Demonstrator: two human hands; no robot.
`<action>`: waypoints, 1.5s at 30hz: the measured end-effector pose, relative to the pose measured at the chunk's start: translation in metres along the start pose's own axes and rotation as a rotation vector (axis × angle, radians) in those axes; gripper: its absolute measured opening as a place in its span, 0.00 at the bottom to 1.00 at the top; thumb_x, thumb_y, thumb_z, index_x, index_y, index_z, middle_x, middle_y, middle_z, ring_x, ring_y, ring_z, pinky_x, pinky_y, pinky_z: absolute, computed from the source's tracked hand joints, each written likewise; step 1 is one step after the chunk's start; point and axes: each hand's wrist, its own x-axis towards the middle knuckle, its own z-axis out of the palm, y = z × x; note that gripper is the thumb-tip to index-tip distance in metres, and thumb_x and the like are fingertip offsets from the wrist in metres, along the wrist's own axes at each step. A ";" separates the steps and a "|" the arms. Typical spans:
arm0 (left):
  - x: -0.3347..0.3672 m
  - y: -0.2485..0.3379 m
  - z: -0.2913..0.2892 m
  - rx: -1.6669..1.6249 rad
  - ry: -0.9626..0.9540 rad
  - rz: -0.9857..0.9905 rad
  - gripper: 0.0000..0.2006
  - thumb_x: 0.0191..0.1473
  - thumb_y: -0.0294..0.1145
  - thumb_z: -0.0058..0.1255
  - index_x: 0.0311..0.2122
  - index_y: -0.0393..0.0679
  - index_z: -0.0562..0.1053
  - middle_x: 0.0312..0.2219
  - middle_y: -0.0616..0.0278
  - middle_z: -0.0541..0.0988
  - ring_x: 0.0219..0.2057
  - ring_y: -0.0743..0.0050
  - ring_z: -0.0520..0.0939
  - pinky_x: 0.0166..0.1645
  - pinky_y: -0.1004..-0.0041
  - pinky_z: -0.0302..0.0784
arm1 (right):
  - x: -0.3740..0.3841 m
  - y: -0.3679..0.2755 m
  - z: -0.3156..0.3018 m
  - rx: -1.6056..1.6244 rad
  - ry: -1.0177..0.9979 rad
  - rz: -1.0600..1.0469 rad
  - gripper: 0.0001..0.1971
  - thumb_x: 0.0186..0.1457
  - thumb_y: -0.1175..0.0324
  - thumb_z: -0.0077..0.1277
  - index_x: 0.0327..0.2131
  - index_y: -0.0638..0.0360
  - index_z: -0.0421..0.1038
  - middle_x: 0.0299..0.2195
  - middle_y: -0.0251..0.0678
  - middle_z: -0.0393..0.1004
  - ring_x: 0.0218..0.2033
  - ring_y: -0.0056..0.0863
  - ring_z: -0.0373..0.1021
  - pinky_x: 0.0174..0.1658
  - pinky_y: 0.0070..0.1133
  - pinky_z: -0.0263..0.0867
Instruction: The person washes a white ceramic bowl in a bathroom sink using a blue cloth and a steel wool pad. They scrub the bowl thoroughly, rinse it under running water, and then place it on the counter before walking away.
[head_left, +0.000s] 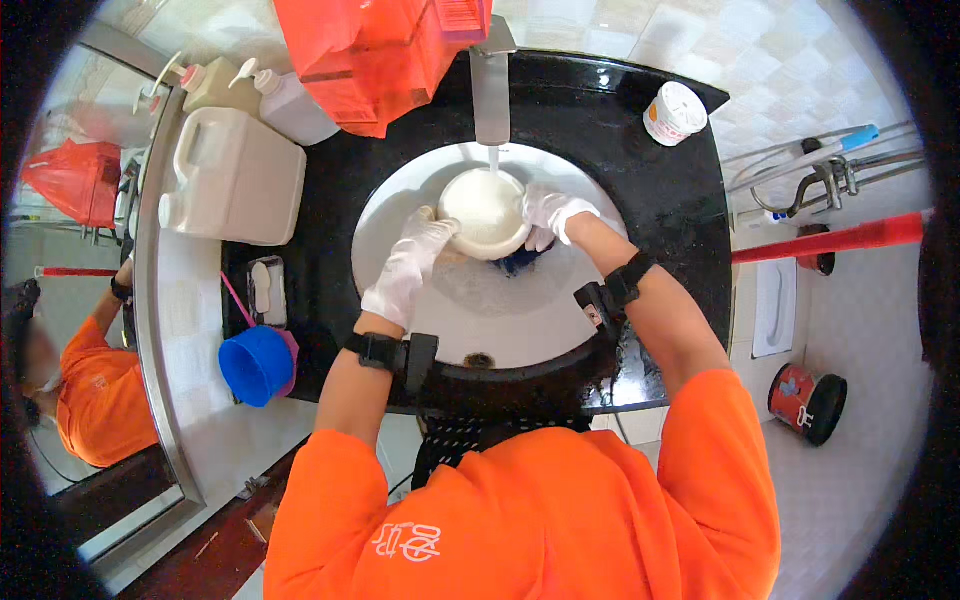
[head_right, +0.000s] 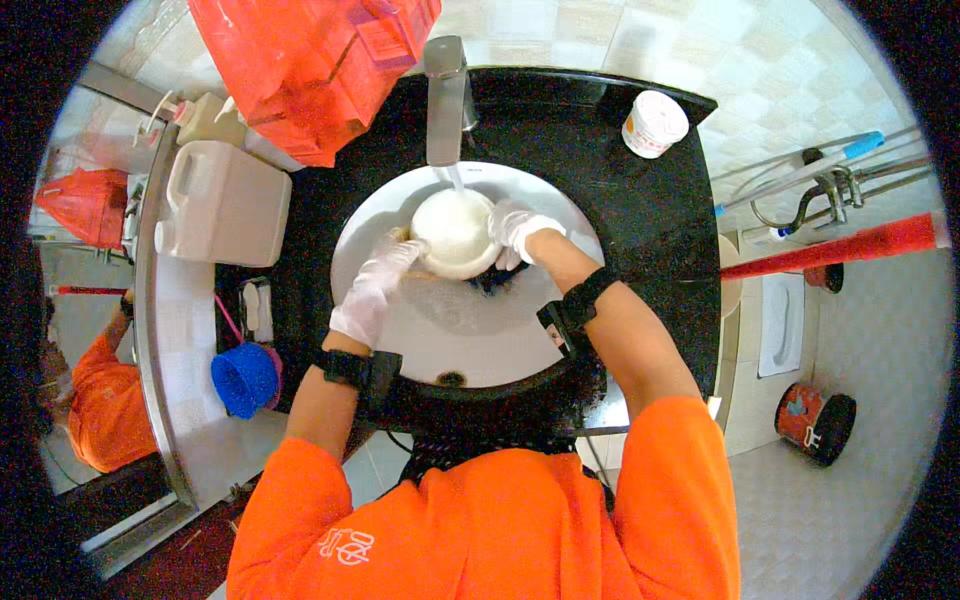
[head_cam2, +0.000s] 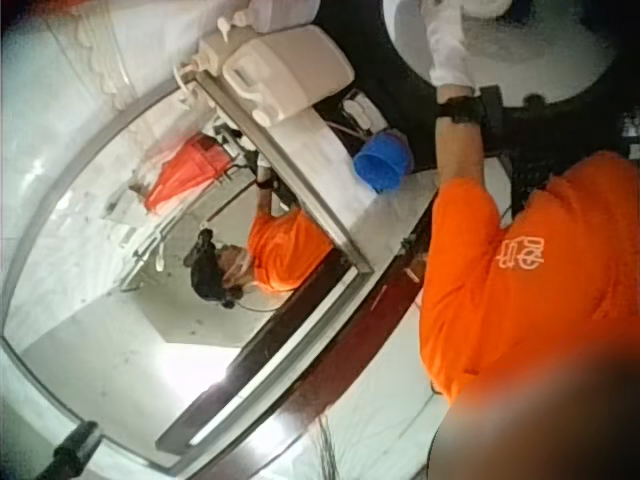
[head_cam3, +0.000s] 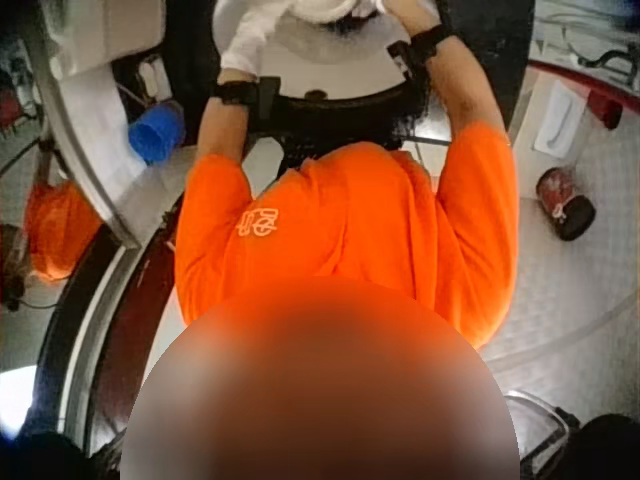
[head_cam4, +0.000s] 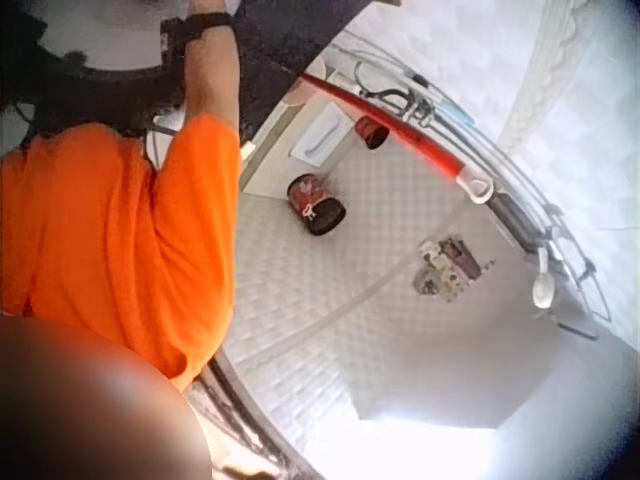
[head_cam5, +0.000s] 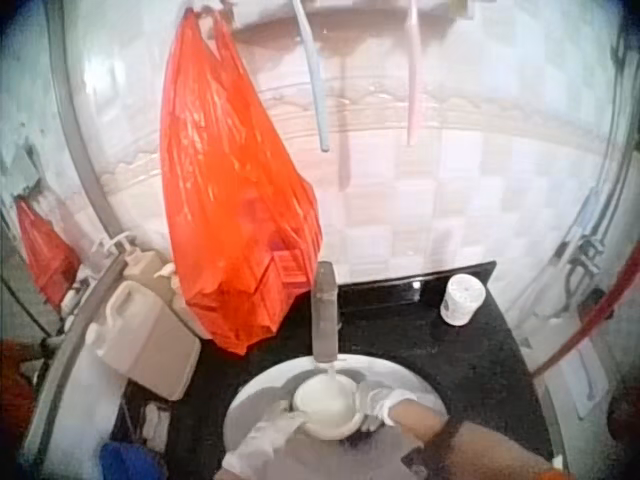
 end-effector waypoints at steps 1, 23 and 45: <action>0.003 -0.006 -0.002 0.120 0.038 0.075 0.25 0.49 0.29 0.52 0.53 0.34 0.65 0.44 0.48 0.75 0.43 0.59 0.78 0.48 0.69 0.72 | -0.004 -0.004 0.002 -0.012 0.011 -0.053 0.15 0.57 0.65 0.42 0.37 0.70 0.71 0.25 0.49 0.77 0.25 0.38 0.76 0.24 0.28 0.73; 0.032 0.038 0.030 0.125 -0.062 0.604 0.20 0.52 0.27 0.48 0.52 0.41 0.65 0.43 0.53 0.76 0.44 0.65 0.75 0.50 0.69 0.68 | -0.031 0.018 -0.008 -0.521 0.955 -0.518 0.22 0.49 0.68 0.50 0.48 0.65 0.63 0.35 0.53 0.73 0.30 0.47 0.73 0.32 0.35 0.71; -0.014 0.016 -0.024 0.149 -0.161 0.315 0.28 0.54 0.49 0.51 0.52 0.36 0.67 0.40 0.57 0.76 0.33 0.74 0.78 0.35 0.74 0.75 | -0.003 0.029 0.002 0.404 0.035 -0.126 0.22 0.63 0.58 0.35 0.43 0.72 0.65 0.29 0.50 0.75 0.23 0.36 0.75 0.24 0.26 0.74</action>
